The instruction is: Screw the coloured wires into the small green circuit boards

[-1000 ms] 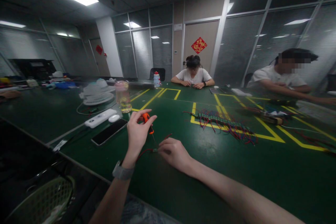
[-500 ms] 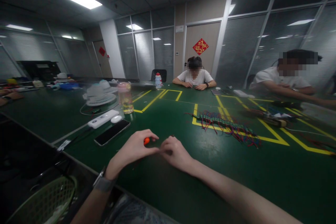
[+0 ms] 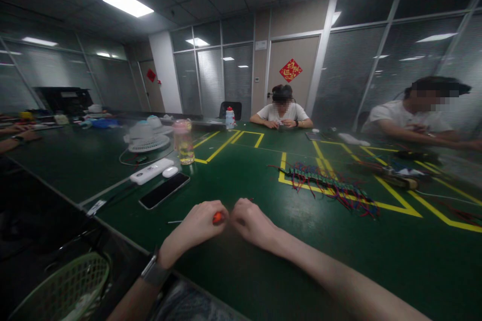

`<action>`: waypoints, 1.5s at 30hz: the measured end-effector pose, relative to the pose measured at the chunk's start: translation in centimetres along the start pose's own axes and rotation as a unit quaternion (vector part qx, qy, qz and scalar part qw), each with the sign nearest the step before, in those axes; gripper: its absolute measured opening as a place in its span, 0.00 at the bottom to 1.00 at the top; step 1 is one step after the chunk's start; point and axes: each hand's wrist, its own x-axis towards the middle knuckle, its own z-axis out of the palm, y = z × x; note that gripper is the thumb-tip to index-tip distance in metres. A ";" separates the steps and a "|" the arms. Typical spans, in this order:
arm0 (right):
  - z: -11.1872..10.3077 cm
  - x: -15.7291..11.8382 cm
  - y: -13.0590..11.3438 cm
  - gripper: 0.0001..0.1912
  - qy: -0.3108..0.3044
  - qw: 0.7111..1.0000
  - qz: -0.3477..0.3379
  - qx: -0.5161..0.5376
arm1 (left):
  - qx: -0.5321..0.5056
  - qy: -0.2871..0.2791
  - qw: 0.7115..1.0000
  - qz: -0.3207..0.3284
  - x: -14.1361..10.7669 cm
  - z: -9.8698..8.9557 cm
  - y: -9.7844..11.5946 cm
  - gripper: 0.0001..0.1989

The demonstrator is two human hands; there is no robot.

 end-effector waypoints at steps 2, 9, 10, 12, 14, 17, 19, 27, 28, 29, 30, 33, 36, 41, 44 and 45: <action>0.1 -0.3 0.0 0.08 0.014 1.000 -0.007 0.009 | 0.001 0.008 1.000 0.005 -0.1 0.1 0.0 0.10; 0.3 -0.6 0.3 0.07 0.045 0.995 0.082 0.034 | -0.012 0.011 1.000 0.006 -0.3 0.1 0.0 0.10; 0.3 -0.6 0.3 0.06 0.045 0.995 0.083 0.038 | -0.013 0.013 1.000 0.006 -0.4 0.1 0.0 0.09; 0.2 -0.6 0.4 0.07 0.038 0.995 0.078 0.044 | -0.015 0.015 1.000 0.006 -0.4 0.1 0.0 0.09; 0.0 -0.4 0.3 0.07 0.025 0.996 0.072 0.043 | -0.016 0.014 1.000 0.009 -0.4 0.1 -0.1 0.09; -0.4 -0.1 0.3 0.06 -0.002 0.998 0.063 0.031 | -0.008 0.014 1.000 0.020 -0.4 0.3 -0.3 0.08; -0.5 0.1 0.3 0.06 -0.019 0.998 0.053 0.025 | 0.007 0.015 0.999 0.031 -0.4 0.3 -0.3 0.08; -0.2 -0.2 0.7 0.06 -0.020 0.999 0.026 0.031 | 0.221 0.024 0.965 0.140 -0.3 -1.0 0.4 0.06; -0.2 -0.3 0.7 0.06 -0.020 0.999 0.012 0.026 | 0.245 0.027 0.956 0.158 -0.2 -1.0 0.5 0.06; -0.3 -0.4 0.6 0.06 -0.022 1.000 -0.007 0.019 | 0.260 0.026 0.949 0.176 -0.1 -1.0 0.6 0.06; -0.4 -0.5 0.5 0.06 -0.024 0.999 -0.029 0.009 | 0.272 0.022 0.943 0.192 0.1 -0.8 0.7 0.06; -0.5 -0.7 0.2 0.07 -0.027 0.996 -0.088 -0.019 | 0.294 -0.004 0.926 0.236 0.6 0.2 0.9 0.03; -0.4 -0.9 0.2 0.08 -0.014 0.995 -0.097 -0.028 | 0.311 -0.011 0.920 0.240 0.7 1.3 1.4 0.04; 0.0 -1.4 0.4 0.08 -0.016 0.989 -0.138 -0.050 | 0.321 0.015 0.921 0.222 0.3 2.2 2.4 0.06; 0.2 -1.4 0.3 0.08 -0.004 0.995 -0.095 -0.018 | 0.331 0.018 0.918 0.219 0.0 2.4 2.5 0.05; 0.2 -1.4 0.3 0.07 0.005 0.998 -0.065 0.003 | 0.335 0.014 0.917 0.218 0.0 2.4 2.5 0.04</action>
